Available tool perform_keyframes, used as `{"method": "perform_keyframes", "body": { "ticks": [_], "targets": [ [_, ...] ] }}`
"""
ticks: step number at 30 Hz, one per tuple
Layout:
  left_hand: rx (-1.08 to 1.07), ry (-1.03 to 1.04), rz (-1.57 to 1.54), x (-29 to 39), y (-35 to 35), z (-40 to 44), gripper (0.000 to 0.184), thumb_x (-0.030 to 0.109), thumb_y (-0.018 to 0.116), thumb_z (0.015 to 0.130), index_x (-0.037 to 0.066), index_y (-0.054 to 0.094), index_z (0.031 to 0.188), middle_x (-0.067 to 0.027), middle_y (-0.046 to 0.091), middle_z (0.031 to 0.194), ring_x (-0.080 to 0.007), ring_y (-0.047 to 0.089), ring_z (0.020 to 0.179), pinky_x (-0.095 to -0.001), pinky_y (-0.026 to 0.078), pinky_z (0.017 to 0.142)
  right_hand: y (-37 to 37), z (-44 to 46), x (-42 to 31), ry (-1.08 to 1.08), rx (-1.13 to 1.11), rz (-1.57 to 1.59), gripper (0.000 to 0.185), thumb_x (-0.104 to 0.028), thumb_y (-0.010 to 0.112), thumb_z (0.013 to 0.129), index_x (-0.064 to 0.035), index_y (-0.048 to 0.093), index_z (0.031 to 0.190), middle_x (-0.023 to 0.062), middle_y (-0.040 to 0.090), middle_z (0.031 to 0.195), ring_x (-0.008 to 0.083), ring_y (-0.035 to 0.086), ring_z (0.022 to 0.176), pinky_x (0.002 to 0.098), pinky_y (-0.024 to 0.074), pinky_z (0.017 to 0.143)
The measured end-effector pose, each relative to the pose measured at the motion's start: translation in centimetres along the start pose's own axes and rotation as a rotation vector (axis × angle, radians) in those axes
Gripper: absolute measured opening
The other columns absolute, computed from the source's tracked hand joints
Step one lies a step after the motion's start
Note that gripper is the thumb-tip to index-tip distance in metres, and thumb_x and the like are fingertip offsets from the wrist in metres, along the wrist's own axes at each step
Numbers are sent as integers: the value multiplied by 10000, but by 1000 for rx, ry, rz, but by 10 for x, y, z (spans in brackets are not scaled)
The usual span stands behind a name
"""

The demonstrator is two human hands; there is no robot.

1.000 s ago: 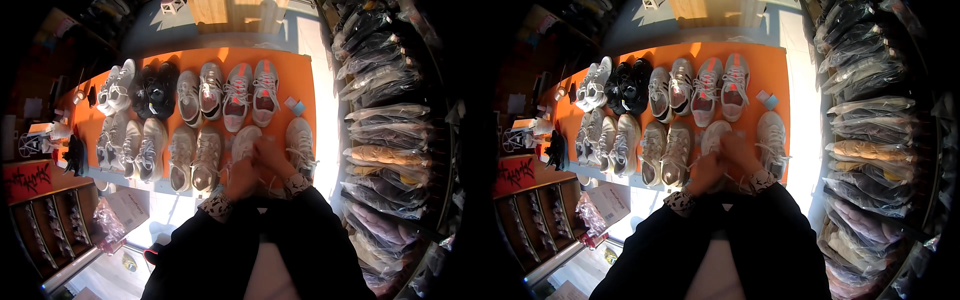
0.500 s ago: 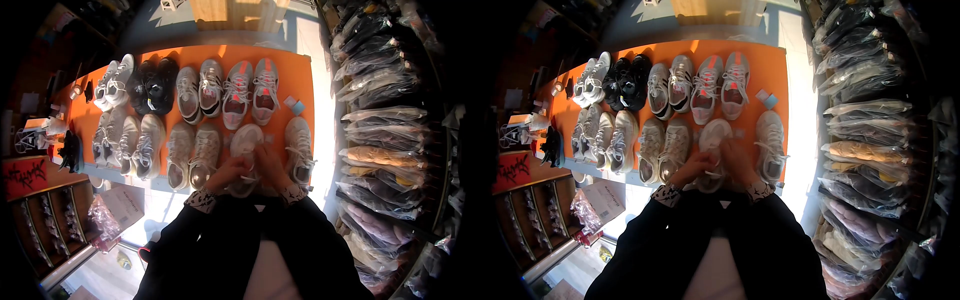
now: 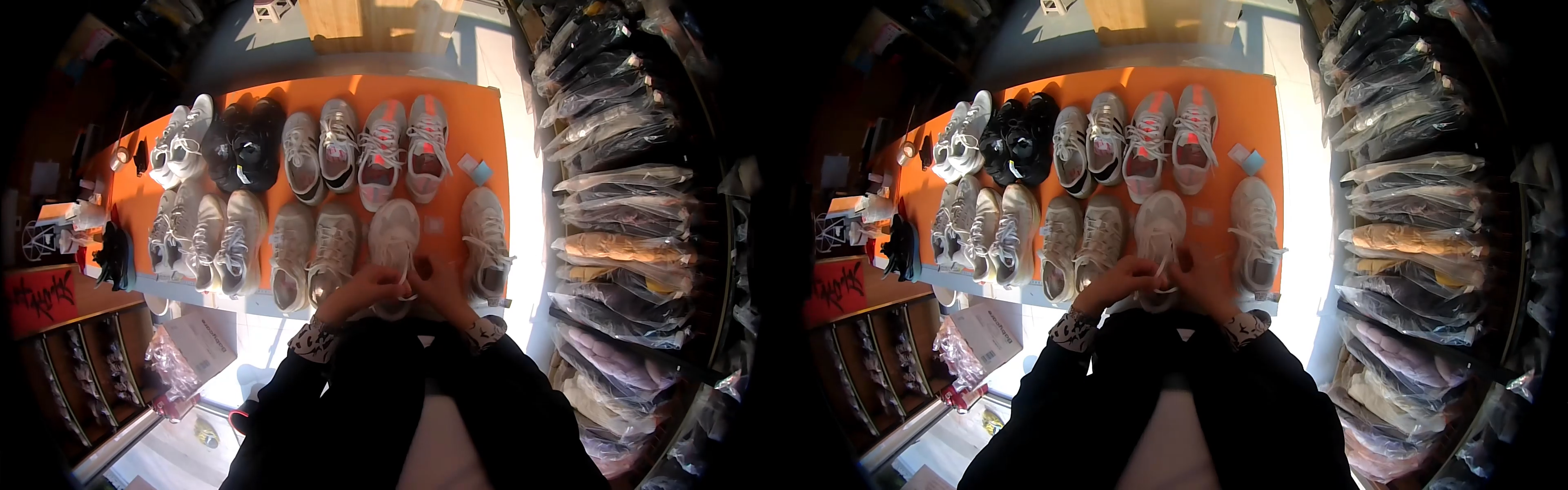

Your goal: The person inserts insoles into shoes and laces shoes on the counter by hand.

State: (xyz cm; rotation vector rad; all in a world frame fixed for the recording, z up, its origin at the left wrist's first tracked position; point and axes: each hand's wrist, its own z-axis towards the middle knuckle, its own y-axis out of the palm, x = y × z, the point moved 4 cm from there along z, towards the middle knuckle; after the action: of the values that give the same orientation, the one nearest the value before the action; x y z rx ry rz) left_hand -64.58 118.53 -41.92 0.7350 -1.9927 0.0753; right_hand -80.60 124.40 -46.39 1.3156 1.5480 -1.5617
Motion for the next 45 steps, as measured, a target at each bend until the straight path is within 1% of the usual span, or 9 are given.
{"method": "perform_keyframes", "body": {
  "ticks": [6,10,16,20,24,26,30,34,45],
  "targets": [
    [255,442,-464,81,-22,-87,280,205,518,914,-38,559,783,-119,560,756,-280,581,749,-351,473,720,2,4,7,237,-264,-109,418,-249,645,784,35,587,1085,193,656,911,293,654,840,387,506,752],
    [112,883,-898,114,-63,-160,144,122,473,967,54,457,841,-32,456,708,-111,455,577,-227,388,477,2,7,0,173,-297,-277,362,-208,607,781,54,588,1030,245,643,886,375,642,848,430,503,740],
    [306,1255,-925,118,-108,-237,21,23,435,965,28,455,970,-22,389,755,-109,370,600,-246,343,552,-37,22,-10,78,-216,-372,258,-144,591,736,25,640,925,226,631,730,378,644,703,429,504,650],
    [411,1296,-974,108,-119,-244,78,48,413,980,-2,471,995,-29,385,795,-125,372,685,-256,356,632,-38,15,-2,27,-268,-420,217,-128,589,737,28,620,884,217,603,652,381,629,633,444,495,629],
    [750,1175,-736,97,-112,-223,124,90,420,992,17,504,1048,-51,427,908,-135,383,799,-241,358,696,-25,3,-14,25,-191,-572,176,-122,621,727,2,624,852,174,629,730,335,644,713,423,489,630],
    [740,1019,-639,84,-116,-211,204,189,471,998,33,552,1102,-26,502,933,-90,406,710,-195,358,630,-20,-3,-47,-589,-26,-601,132,-137,639,734,-54,637,836,111,629,872,291,620,861,397,477,718],
    [1018,667,-561,78,-92,-149,200,119,563,955,7,595,1118,-47,612,925,-90,538,733,-204,448,675,0,-15,-60,-750,-372,-607,110,-158,645,743,-96,647,834,77,584,1016,275,562,970,393,444,826],
    [889,394,-483,54,-59,-67,181,63,630,901,0,629,1070,-75,656,897,-113,608,737,-223,493,659,13,-23,-54,-755,-493,-705,94,-146,601,758,-94,666,803,72,577,950,254,540,984,367,429,866],
    [808,134,-33,-34,-24,24,186,125,661,836,-23,675,948,-65,681,731,-112,637,678,-242,490,620,3,-23,-57,-911,-528,-502,89,-108,619,687,-101,638,773,33,574,880,233,525,981,376,404,850]
  ]
}}
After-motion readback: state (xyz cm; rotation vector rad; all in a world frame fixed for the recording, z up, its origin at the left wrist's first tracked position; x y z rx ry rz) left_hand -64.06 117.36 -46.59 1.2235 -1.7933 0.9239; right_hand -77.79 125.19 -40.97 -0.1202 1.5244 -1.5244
